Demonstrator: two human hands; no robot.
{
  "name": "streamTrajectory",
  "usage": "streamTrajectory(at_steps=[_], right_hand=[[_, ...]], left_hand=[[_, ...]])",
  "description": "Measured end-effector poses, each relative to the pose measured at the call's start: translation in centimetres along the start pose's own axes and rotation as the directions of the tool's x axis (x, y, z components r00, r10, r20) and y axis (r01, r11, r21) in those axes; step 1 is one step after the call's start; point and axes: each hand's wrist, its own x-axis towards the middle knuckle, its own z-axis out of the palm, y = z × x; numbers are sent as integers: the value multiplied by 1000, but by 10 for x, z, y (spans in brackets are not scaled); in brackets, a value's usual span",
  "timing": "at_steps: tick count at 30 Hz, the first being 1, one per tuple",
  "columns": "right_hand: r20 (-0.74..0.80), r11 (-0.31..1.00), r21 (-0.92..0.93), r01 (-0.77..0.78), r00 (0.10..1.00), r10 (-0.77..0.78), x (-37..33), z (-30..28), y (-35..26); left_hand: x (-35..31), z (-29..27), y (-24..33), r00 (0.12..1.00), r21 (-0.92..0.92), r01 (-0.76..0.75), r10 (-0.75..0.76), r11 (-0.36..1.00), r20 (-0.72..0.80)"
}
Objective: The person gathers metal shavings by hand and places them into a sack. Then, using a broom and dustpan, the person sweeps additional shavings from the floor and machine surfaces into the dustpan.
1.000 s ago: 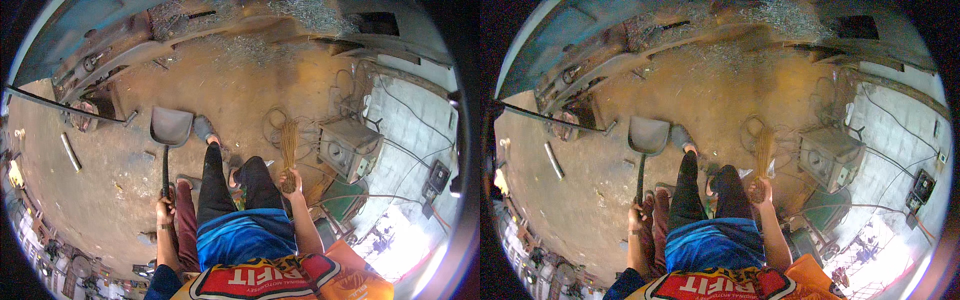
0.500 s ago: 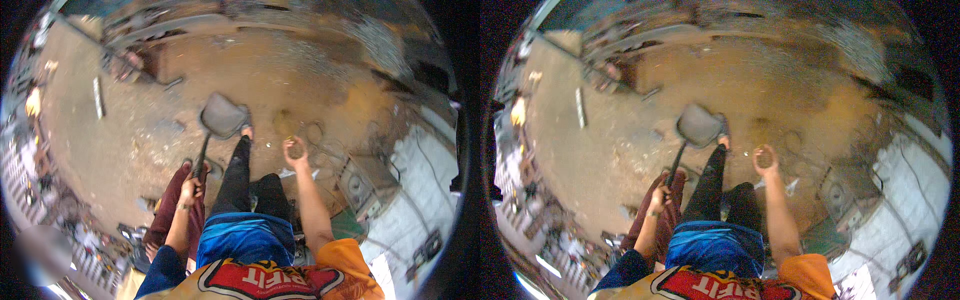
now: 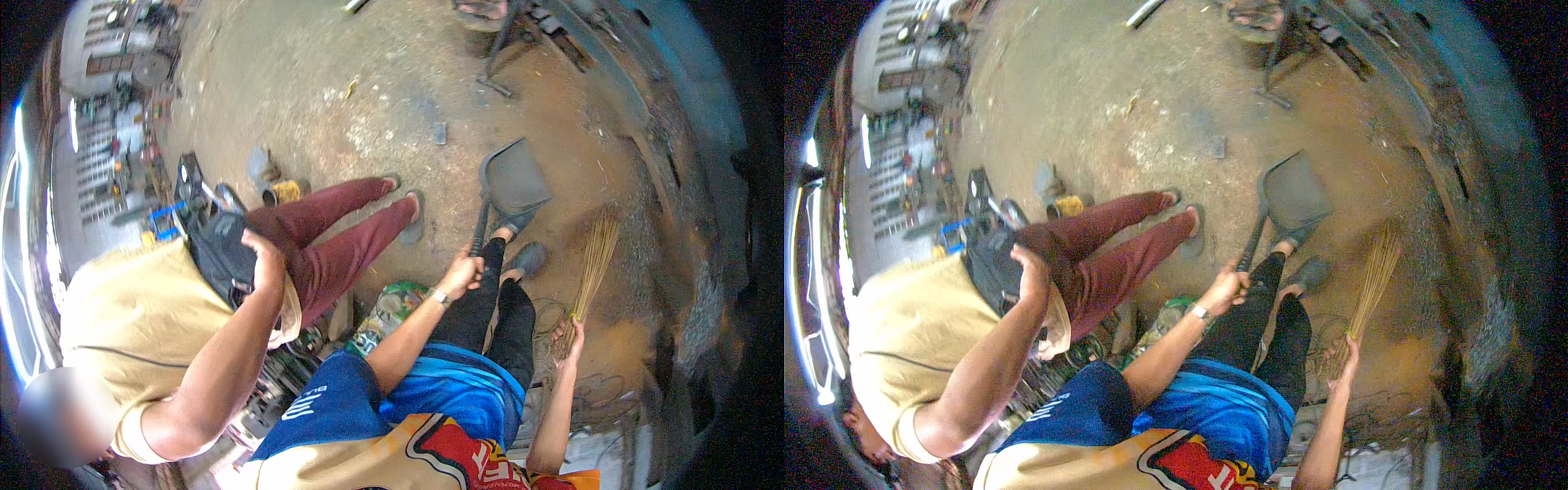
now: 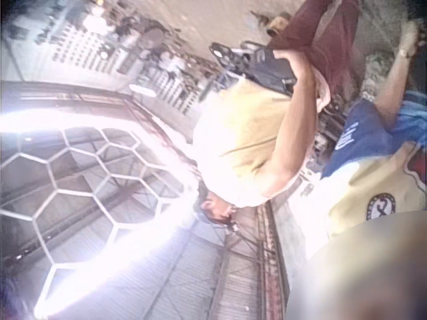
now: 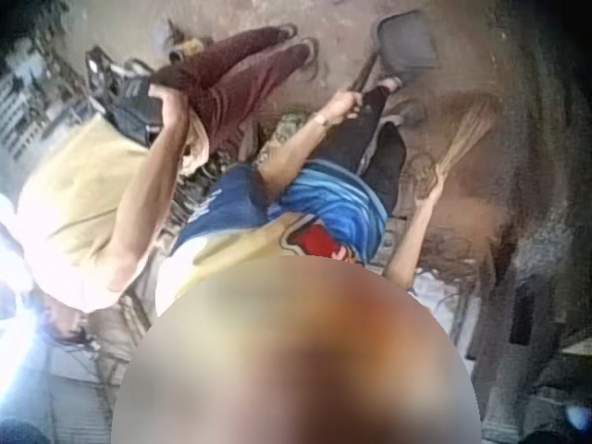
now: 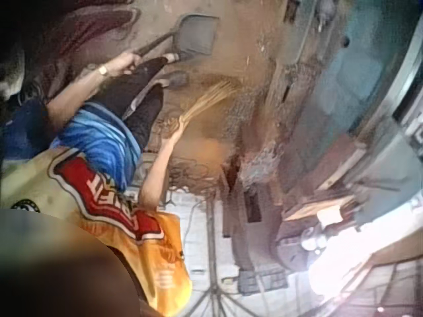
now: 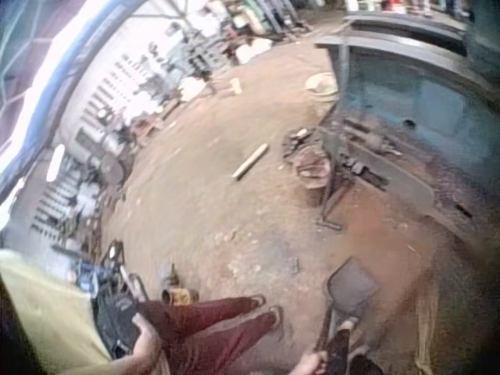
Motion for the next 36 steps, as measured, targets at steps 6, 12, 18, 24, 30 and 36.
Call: streamTrajectory(at_steps=[6,12,18,24,30,36], right_hand=[[14,990,-128,-55,998,57,-5,-1,51],[-1,889,-457,35,999,-40,-15,9,69],[-75,858,-514,-3,996,-41,16,31,98],[-30,845,-534,-24,1000,9,15,66,93],[56,718,-688,106,994,-93,38,143,66],[569,46,-779,626,735,-370,173,235,53]], left_hand=[[-14,-11,-56,980,-159,-107,131,982,152],[13,-25,-102,959,63,-235,221,970,175],[58,-67,-128,958,164,-272,251,948,136],[67,-68,-130,982,278,-170,141,945,124],[65,-52,-117,977,417,-197,144,887,155],[68,-53,-110,980,354,-156,100,922,171]])
